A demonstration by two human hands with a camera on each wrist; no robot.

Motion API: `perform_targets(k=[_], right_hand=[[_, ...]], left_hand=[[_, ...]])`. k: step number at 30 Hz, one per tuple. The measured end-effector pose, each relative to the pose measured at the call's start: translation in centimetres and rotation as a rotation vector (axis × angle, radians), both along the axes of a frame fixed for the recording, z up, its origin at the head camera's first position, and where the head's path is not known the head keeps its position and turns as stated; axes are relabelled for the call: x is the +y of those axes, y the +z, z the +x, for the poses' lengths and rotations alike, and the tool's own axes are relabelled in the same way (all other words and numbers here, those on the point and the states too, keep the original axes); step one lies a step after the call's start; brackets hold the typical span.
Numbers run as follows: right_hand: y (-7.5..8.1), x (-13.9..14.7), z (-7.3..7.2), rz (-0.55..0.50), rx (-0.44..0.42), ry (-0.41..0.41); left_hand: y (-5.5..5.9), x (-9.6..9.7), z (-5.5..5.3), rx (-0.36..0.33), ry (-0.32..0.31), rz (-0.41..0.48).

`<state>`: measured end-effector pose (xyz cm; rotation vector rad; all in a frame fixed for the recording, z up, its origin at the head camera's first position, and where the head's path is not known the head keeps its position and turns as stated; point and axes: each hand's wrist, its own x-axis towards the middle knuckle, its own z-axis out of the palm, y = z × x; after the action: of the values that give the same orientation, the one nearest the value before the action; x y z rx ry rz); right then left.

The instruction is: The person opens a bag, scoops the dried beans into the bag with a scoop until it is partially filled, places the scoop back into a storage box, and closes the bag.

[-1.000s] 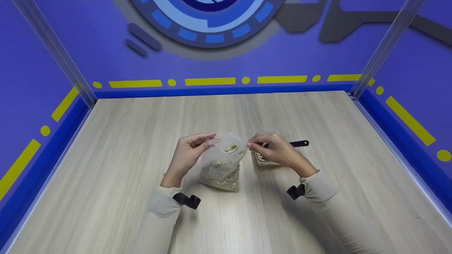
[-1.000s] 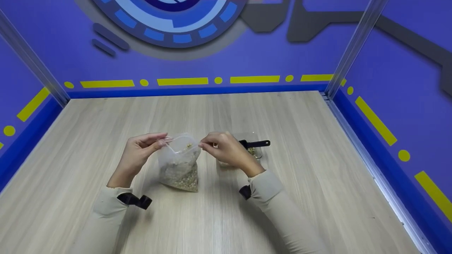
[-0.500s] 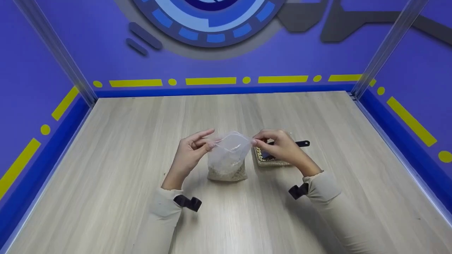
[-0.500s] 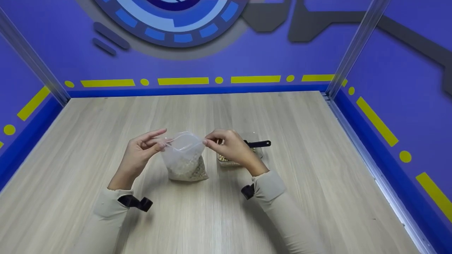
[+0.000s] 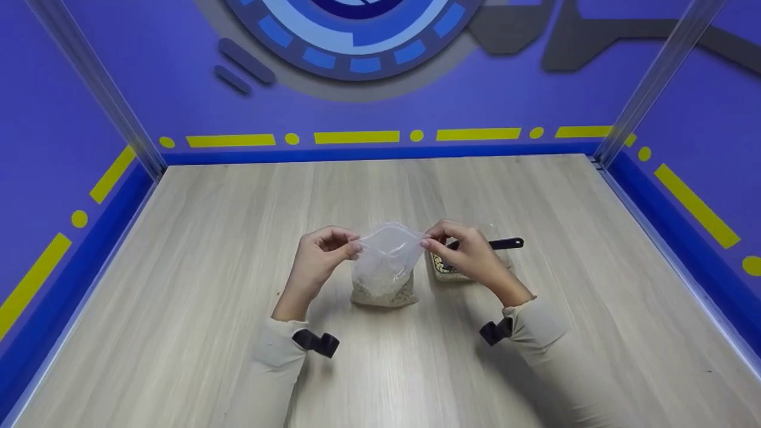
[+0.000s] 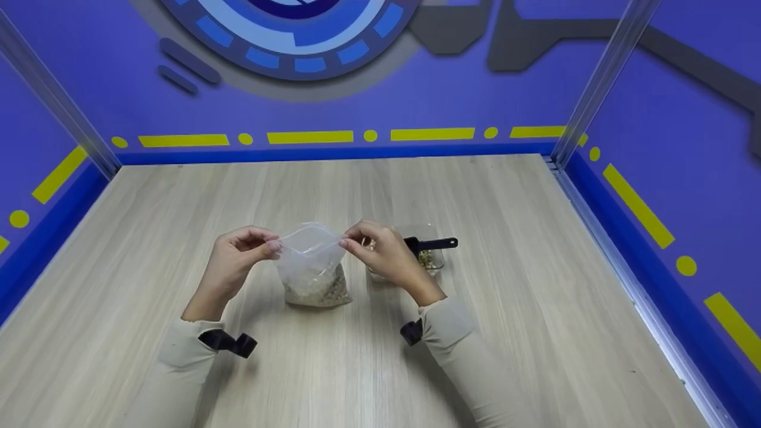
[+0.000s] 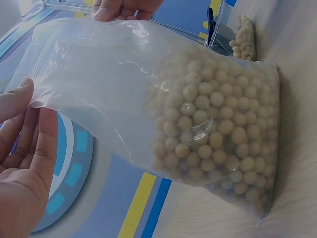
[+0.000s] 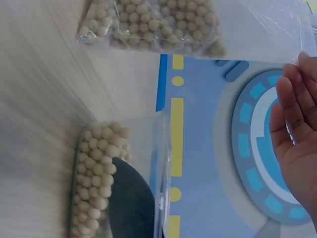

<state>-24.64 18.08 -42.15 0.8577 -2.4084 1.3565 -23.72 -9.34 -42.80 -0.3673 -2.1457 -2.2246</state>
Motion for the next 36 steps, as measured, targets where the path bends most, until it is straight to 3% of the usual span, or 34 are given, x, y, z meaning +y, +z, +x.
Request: perform_targets(k=[5, 10, 17, 23, 27, 30, 36], right_hand=[[-0.4, -0.2, 0.2, -0.044, 0.045, -0.031], [-0.8, -0.3, 0.2, -0.089, 0.082, -0.007], [-0.4, -0.7, 0.5, -0.083, 0.108, 0.016], [1.6, -1.1, 1.6, -0.080, 0.055, 0.061], [2.1, -1.1, 1.7, -0.075, 0.019, 0.083], [1.9, -1.2, 1.6, -0.061, -0.003, 0.082], [-0.1, -1.1, 0.4, -0.047, 0.013, 0.037]], left_hand=[[0.2, 0.1, 0.0, -0.039, 0.035, -0.008], [0.2, 0.0, -0.1, -0.063, 0.067, -0.046], [0.4, 0.2, 0.0, -0.025, 0.093, -0.096], [0.5, 0.2, 0.2, -0.008, 0.057, -0.120], [0.4, 0.2, 0.3, 0.019, 0.020, -0.146], [0.3, 0.1, 0.2, 0.047, 0.000, -0.177], [0.0, 0.1, 0.1, 0.088, 0.011, -0.216]])
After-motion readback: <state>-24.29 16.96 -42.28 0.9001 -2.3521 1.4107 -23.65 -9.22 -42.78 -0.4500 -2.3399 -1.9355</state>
